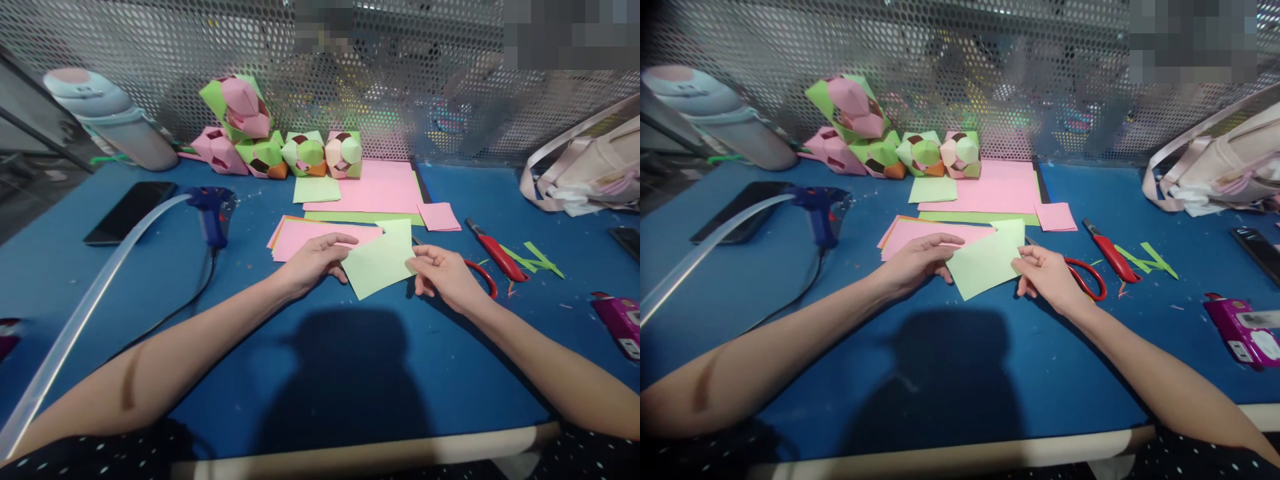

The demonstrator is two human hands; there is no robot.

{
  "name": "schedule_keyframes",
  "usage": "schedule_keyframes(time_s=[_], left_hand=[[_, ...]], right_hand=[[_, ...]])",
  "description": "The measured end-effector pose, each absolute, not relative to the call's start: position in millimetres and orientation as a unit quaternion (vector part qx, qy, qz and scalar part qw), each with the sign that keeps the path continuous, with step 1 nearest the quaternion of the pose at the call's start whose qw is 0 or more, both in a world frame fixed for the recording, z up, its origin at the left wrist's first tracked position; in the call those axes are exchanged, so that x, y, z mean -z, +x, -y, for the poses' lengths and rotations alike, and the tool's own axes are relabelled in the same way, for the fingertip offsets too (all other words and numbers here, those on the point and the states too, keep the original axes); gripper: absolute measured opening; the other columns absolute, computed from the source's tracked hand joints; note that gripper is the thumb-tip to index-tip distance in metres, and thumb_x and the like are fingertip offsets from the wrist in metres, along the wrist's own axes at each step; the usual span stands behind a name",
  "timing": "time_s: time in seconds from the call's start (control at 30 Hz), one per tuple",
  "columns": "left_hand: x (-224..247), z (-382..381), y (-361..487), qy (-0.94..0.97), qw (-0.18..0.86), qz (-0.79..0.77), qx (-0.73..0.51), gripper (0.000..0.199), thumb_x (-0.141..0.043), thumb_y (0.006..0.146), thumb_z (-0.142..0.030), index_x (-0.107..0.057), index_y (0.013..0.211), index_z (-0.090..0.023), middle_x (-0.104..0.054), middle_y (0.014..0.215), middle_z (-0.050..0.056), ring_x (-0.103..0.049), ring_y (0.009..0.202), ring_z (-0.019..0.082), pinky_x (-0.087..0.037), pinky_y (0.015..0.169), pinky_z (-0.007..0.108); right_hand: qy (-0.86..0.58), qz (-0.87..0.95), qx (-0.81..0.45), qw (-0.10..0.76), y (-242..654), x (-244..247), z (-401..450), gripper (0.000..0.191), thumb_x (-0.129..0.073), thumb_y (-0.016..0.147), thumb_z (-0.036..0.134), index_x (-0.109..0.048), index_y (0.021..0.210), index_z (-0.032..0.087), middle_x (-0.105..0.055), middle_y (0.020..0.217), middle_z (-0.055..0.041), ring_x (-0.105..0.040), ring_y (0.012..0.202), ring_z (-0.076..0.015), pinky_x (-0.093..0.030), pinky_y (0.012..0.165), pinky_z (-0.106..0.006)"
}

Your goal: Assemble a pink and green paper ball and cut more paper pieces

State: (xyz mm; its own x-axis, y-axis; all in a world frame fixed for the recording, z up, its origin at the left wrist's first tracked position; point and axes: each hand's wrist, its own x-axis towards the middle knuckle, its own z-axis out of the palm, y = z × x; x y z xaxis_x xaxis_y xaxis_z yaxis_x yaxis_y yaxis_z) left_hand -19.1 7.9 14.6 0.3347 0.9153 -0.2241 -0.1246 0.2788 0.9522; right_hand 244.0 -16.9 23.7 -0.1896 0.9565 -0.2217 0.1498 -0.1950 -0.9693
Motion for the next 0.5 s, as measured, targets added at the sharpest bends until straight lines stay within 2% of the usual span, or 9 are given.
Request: schedule_keyframes(time_s=[0.17, 0.3, 0.4, 0.5], left_hand=[[-19, -5, -17, 0.478, 0.67, -0.436, -0.362, 0.029, -0.061, 0.084, -0.037, -0.069, 0.1, -0.014, -0.069, 0.083, 0.008, -0.06, 0.061, 0.014, -0.046, 0.044, 0.024], [-22, 4, -12, 0.561, 0.618, -0.463, -0.299, 0.023, -0.07, 0.078, -0.035, -0.069, 0.09, -0.015, -0.059, 0.063, -0.002, -0.047, 0.053, 0.008, -0.033, 0.048, 0.02], [-24, 10, -9, 0.589, 0.606, -0.467, -0.26, 0.021, -0.069, 0.079, -0.035, -0.067, 0.085, -0.015, -0.052, 0.057, -0.005, -0.041, 0.05, 0.006, -0.027, 0.05, 0.02], [-23, 13, -6, 0.552, 0.626, -0.47, -0.287, 0.023, -0.069, 0.078, -0.035, -0.064, 0.086, -0.015, -0.059, 0.064, -0.003, -0.049, 0.055, 0.008, -0.032, 0.053, 0.02]], right_hand=[[-0.543, 0.588, -0.515, 0.307, 245, -27, 17, 0.019, -0.063, 0.085, 0.034, -0.064, 0.097, 0.018, -0.055, 0.05, 0.0069, -0.045, 0.038, -0.0068, -0.033, 0.045, -0.024], [-0.521, 0.639, -0.5, 0.267, 244, -27, 19, 0.019, -0.062, 0.086, 0.037, -0.066, 0.094, 0.02, -0.055, 0.058, 0.0063, -0.043, 0.04, -0.0064, -0.032, 0.044, -0.024], [-0.501, 0.657, -0.49, 0.277, 242, -25, 20, 0.021, -0.062, 0.086, 0.038, -0.068, 0.096, 0.02, -0.063, 0.068, 0.0024, -0.055, 0.056, -0.011, -0.04, 0.052, -0.025], [-0.501, 0.647, -0.488, 0.304, 240, -24, 21, 0.026, -0.067, 0.082, 0.037, -0.066, 0.103, 0.021, -0.069, 0.083, -0.0013, -0.063, 0.076, -0.0166, -0.048, 0.066, -0.03]])
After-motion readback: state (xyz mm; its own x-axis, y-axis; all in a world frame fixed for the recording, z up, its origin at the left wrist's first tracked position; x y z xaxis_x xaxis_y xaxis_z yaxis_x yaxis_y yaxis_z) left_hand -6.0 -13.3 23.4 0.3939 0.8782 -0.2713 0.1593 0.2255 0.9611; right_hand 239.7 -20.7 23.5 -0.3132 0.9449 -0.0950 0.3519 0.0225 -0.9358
